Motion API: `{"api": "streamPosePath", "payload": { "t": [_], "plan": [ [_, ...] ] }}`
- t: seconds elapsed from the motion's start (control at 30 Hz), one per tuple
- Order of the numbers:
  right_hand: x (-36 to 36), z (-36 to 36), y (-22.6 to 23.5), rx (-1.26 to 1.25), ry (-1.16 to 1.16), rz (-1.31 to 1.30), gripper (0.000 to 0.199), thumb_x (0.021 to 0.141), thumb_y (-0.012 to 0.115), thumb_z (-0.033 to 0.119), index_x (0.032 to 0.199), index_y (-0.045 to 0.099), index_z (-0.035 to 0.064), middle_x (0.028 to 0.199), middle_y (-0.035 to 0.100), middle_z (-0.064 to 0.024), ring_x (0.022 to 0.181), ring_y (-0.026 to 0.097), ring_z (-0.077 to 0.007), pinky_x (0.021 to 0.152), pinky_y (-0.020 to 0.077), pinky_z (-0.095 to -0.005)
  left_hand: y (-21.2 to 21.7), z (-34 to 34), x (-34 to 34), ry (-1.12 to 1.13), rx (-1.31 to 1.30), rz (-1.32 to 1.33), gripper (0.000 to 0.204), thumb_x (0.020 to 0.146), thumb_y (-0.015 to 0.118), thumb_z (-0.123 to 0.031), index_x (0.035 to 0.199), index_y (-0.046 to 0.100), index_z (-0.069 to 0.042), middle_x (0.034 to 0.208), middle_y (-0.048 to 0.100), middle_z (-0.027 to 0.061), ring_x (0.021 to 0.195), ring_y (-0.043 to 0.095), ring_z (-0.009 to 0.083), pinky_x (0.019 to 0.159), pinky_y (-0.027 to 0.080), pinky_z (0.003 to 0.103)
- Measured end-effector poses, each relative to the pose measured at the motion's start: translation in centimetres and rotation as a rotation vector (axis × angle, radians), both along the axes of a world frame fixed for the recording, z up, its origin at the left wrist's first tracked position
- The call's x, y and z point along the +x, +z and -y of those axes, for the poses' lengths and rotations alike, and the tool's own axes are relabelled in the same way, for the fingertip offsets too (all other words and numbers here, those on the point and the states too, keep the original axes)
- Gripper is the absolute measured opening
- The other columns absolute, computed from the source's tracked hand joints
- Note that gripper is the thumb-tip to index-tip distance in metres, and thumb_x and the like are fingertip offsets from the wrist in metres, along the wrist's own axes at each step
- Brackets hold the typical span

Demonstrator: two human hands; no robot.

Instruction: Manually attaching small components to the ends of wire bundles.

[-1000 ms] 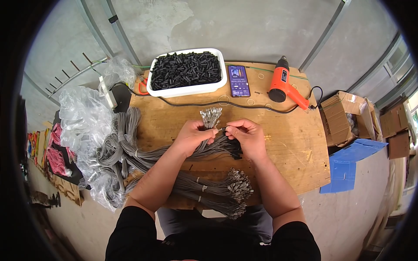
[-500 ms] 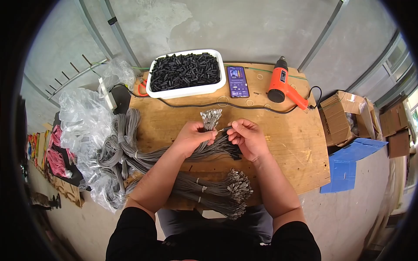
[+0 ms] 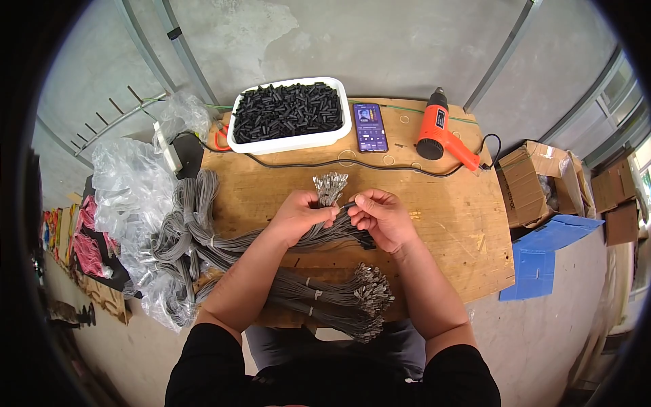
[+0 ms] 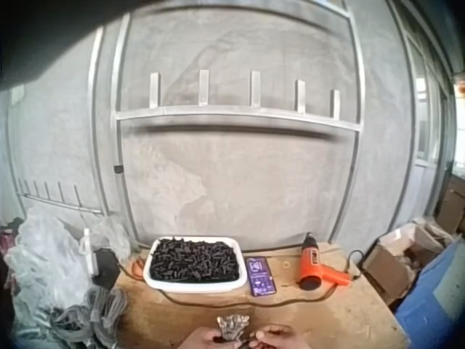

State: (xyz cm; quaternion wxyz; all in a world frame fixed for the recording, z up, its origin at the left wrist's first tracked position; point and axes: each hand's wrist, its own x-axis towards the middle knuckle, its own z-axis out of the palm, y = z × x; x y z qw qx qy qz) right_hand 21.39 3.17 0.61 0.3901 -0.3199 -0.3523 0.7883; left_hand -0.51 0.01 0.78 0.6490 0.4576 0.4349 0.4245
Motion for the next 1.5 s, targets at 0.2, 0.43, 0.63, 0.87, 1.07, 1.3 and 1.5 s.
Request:
{"api": "streamPosePath", "payload": {
  "t": [0.2,0.43,0.63,0.87,1.07,1.3,1.5],
  "plan": [
    [-0.1,0.0,-0.5,0.018,0.026,0.0,0.016,0.096,0.065,0.015,0.101,0.065,-0.0003,0.084,0.072,-0.0109,0.068,0.069,-0.0156,0.058,0.0569,-0.0225,0.1,0.1,0.1,0.006,0.032,-0.004,0.018,0.087,0.073,-0.012,0.085,0.067,0.004,0.074,0.065,0.0041,0.067,0.058,0.0094,0.063,0.046,0.024],
    [0.0,0.0,0.0,-0.012,0.046,-0.049,0.017,0.097,0.063,0.014,0.101,0.065,-0.0015,0.086,0.072,-0.0124,0.068,0.07,-0.0169,0.058,0.0578,-0.0232,0.0,0.1,0.1,0.012,0.026,0.006,0.017,0.088,0.072,-0.012,0.087,0.067,0.004,0.075,0.065,0.0041,0.068,0.058,0.0096,0.064,0.047,0.025],
    [-0.1,0.0,-0.1,-0.011,0.045,-0.046,0.016,0.097,0.063,0.013,0.102,0.066,-0.002,0.085,0.072,-0.0122,0.068,0.07,-0.0168,0.058,0.0579,-0.0229,0.1,0.0,0.1,0.0,0.032,0.01,0.017,0.088,0.071,-0.011,0.089,0.067,0.005,0.075,0.065,0.0038,0.068,0.057,0.0095,0.064,0.047,0.025],
    [-0.4,0.4,0.6,-0.005,0.017,0.014,0.015,0.096,0.064,0.013,0.1,0.066,-0.0014,0.08,0.071,-0.0084,0.064,0.067,-0.0126,0.053,0.0529,-0.0203,-0.3,0.1,0.0,-0.005,0.033,0.033,0.017,0.088,0.073,-0.012,0.09,0.068,0.004,0.076,0.065,0.0028,0.068,0.057,0.0088,0.065,0.047,0.024],
    [0.3,0.0,0.4,0.29,-0.3,0.132,0.01,0.094,0.065,0.013,0.093,0.068,0.0032,0.066,0.053,0.0049,0.055,0.042,-0.0034,0.05,0.0292,-0.0192,-0.8,-0.2,0.3,0.065,0.069,-0.072,0.016,0.089,0.073,-0.013,0.094,0.069,0.001,0.079,0.065,0.0006,0.07,0.057,0.0067,0.066,0.047,0.023],
    [1.1,1.0,1.8,0.509,-0.143,0.396,0.005,0.087,0.072,0.001,0.088,0.067,-0.0001,0.078,0.063,0.0051,0.067,0.051,-0.0018,0.059,0.0417,-0.0205,-0.5,-0.3,0.2,0.054,0.038,0.044,0.016,0.091,0.07,-0.011,0.098,0.066,0.003,0.079,0.064,0.0031,0.069,0.057,0.0093,0.065,0.047,0.025],
    [0.7,4.5,3.3,0.987,0.062,1.05,0.018,0.074,0.08,0.009,0.089,0.07,0.0085,0.073,0.06,-0.0048,0.064,0.06,-0.0166,0.058,0.0481,-0.0303,-0.8,-0.3,-0.1,0.048,0.023,0.09,0.014,0.09,0.069,-0.006,0.099,0.065,0.004,0.082,0.065,0.006,0.071,0.059,0.0124,0.066,0.049,0.027]
  ]
}}
